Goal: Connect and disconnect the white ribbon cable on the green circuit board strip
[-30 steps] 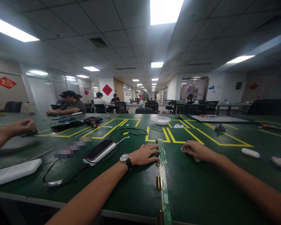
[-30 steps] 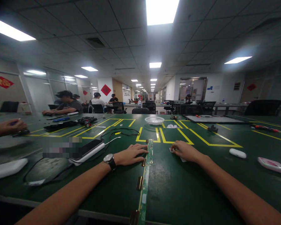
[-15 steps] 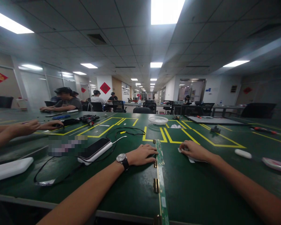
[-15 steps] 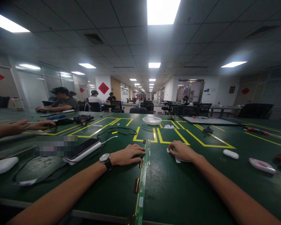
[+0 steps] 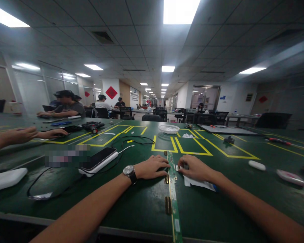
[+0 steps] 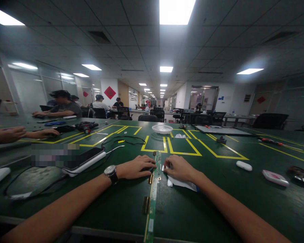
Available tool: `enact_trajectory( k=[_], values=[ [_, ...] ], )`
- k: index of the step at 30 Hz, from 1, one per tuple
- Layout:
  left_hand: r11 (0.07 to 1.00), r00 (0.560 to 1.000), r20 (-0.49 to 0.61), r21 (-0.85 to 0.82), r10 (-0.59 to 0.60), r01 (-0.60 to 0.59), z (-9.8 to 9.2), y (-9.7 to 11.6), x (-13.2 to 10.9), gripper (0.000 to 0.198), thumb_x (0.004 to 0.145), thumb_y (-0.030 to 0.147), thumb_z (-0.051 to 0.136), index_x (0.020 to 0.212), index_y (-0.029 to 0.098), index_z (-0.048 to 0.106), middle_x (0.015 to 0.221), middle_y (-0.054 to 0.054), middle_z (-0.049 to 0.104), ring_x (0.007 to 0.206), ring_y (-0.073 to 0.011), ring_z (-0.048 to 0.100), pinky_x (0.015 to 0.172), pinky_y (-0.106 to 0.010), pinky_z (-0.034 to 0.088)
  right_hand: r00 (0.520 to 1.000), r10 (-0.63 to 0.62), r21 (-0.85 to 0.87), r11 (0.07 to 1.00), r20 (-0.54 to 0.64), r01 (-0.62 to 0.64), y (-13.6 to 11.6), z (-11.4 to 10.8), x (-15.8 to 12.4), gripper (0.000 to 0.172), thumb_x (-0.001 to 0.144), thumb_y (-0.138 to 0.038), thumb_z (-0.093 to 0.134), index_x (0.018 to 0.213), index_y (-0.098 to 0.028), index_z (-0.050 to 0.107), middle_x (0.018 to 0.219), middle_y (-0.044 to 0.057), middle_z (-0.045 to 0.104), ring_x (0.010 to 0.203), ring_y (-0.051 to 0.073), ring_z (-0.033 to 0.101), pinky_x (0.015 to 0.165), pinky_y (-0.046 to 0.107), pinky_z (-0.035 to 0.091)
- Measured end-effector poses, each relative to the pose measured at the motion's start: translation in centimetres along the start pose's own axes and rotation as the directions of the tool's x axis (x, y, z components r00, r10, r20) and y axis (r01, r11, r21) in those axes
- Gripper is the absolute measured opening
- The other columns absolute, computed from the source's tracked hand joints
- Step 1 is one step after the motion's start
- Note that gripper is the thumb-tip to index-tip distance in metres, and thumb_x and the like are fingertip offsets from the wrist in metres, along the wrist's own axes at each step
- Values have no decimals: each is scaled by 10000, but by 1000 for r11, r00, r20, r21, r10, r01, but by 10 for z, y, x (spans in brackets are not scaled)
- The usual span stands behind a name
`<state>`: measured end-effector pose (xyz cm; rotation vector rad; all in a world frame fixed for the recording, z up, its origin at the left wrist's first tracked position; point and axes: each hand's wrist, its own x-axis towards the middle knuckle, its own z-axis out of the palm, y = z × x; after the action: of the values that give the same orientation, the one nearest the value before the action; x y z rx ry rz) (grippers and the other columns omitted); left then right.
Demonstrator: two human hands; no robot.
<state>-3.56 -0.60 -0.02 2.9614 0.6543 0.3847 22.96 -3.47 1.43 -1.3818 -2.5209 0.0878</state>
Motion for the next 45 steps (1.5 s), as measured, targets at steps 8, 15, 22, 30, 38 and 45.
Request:
enact_trajectory(
  k=[8, 15, 22, 30, 38, 45],
  values=[
    [1000, 1000, 5, 8, -1, 1, 0, 1, 0, 430, 994, 483, 405, 1363, 290, 514, 1387, -71, 510, 1245, -260, 461, 1014, -415, 364, 999, 25, -48, 998, -37, -27, -8, 4, 1, 222, 851, -403, 576, 909, -212, 671, 880, 55, 654, 820, 205, 574, 698, 300, 413],
    [1000, 1000, 4, 2, 2, -2, -2, 1, 0, 422, 991, 470, 421, 1366, 296, 507, 1389, -65, 510, 1240, -262, 465, 1010, -418, 368, 998, 49, -88, 995, -43, -52, -10, 6, 0, 220, 845, -390, 570, 912, -212, 680, 881, 53, 658, 817, 200, 576, 704, 300, 398],
    [1000, 1000, -9, 10, 18, -18, 0, 1, 0, 419, 989, 464, 430, 1358, 283, 515, 1381, -73, 519, 1229, -262, 475, 999, -416, 377, 996, 74, -95, 992, -43, -78, -11, 7, 0, 196, 845, -364, 565, 907, -216, 678, 868, 42, 649, 798, 185, 574, 684, 286, 376],
    [999, 1000, -14, 35, 25, -25, 0, 1, 0, 415, 988, 449, 445, 1346, 254, 524, 1371, -87, 528, 1218, -269, 486, 986, -433, 396, 994, 102, -80, 991, -40, -104, -12, 6, -1, 194, 837, -366, 576, 897, -207, 670, 854, 43, 649, 780, 179, 574, 659, 270, 368],
    [1000, 1000, -9, 15, 12, -12, 0, 1, 0, 419, 991, 461, 432, 1359, 277, 510, 1389, -74, 519, 1241, -261, 472, 988, -415, 380, 993, 88, -36, 995, -73, -91, -5, 14, 0, 205, 847, -381, 572, 919, -215, 671, 853, 39, 635, 768, 181, 560, 656, 280, 374],
    [1000, 1000, 8, -6, 6, -6, 0, 1, -1, 416, 995, 446, 419, 1378, 300, 490, 1428, -48, 501, 1282, -266, 439, 1003, -424, 343, 997, -22, 70, 997, -73, 28, -1, 15, 3, 169, 862, -326, 583, 924, -198, 674, 913, 52, 642, 876, 197, 570, 754, 305, 422]
  ],
)
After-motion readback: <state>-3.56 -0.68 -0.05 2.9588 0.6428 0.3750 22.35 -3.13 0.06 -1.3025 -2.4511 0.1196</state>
